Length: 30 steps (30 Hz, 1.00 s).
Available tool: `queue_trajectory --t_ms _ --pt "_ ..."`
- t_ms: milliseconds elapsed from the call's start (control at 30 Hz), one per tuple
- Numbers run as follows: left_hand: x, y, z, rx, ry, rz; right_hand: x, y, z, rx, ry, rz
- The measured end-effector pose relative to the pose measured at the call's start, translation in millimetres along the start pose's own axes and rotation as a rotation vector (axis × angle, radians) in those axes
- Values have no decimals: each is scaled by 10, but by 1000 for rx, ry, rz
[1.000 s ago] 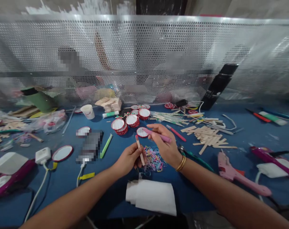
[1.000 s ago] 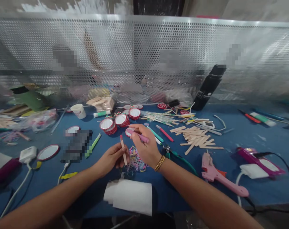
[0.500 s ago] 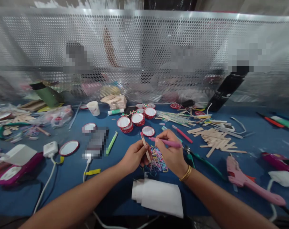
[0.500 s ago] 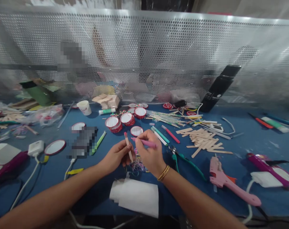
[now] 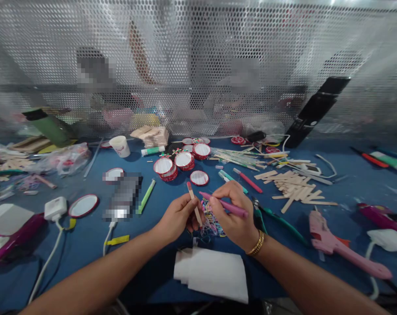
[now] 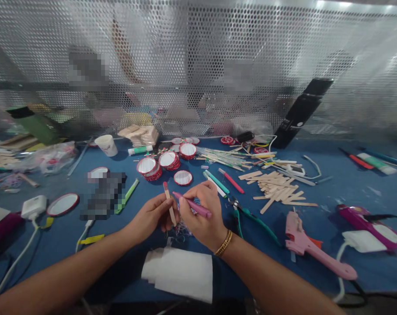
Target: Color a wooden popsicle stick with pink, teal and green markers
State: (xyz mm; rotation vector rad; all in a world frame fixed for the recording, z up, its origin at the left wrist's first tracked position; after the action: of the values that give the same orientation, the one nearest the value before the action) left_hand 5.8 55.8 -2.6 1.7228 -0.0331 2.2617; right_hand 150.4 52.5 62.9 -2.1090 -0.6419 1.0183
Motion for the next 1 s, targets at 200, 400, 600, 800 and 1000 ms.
queue_trajectory --t_ms 200,400,600,800,1000 --pt "10 -1 -6 -3 -24 24 -20 -19 1 20 -7 -26" --pt "-2 -2 10 -25 -94 44 -25 8 63 -23 -9 -42" --pt "8 8 36 -30 -124 58 -36 -2 77 -48 6 -33" --pt "21 36 45 -37 -149 78 -17 7 103 -73 22 -35" --pt "-3 28 16 -17 -143 62 6 -3 39 -7 69 -44"
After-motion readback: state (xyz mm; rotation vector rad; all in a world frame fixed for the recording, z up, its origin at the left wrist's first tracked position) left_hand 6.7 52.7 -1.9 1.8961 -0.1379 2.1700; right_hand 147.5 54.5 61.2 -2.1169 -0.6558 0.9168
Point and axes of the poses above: each hand's wrist, its own y-axis away from the middle knuckle, its own z-axis out of the palm, x = y × z, the point moved 6 cm from there along -y, towards the middle knuckle, and after that the axes turned 11 degrees about y, right-handed, at the moved point
